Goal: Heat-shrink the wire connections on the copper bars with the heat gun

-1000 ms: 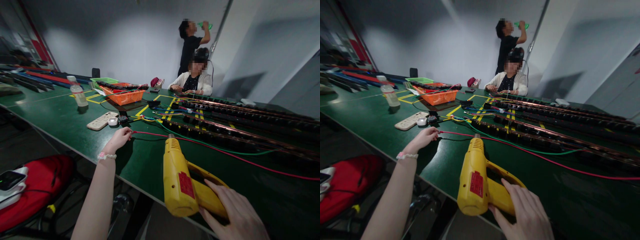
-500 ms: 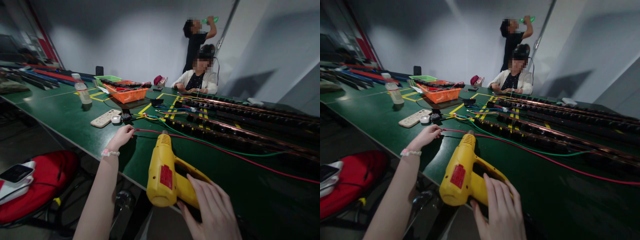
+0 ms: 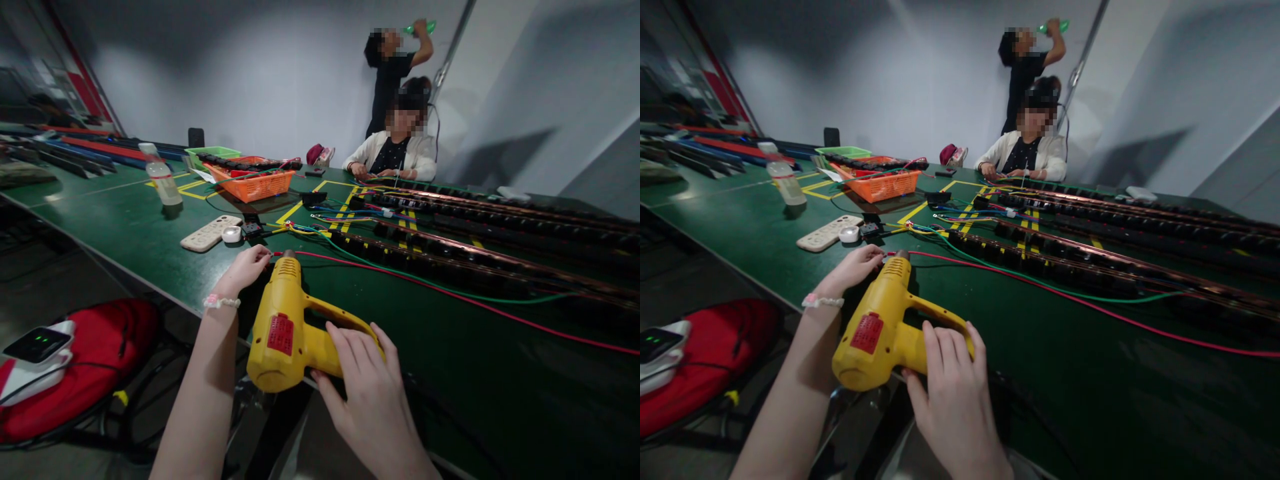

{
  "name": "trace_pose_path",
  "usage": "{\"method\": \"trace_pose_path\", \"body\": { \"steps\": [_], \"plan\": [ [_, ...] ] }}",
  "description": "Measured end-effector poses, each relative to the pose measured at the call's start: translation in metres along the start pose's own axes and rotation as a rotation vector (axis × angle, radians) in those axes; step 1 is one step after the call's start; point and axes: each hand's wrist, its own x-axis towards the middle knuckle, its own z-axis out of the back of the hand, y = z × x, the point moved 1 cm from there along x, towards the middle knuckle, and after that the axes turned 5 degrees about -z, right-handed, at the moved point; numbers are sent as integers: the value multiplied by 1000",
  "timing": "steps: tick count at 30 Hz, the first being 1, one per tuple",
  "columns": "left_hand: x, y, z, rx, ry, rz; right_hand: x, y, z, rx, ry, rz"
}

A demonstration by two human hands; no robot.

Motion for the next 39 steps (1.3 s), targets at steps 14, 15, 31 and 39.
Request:
{"method": "trace_pose_path", "body": {
  "steps": [14, 15, 31, 39],
  "plan": [
    [-2, -2, 2, -108, 19, 31, -15, -40, 13, -89, -52, -1],
    [-1, -2, 2, -121, 20, 36, -18, -45, 16, -109, -63, -1],
    [0, 9, -2, -188, 21, 38, -61, -117, 66, -386, -137, 23],
    [0, 5, -2, -99, 7, 48, -58, -106, 66, -481, -128, 47]
  ]
}}
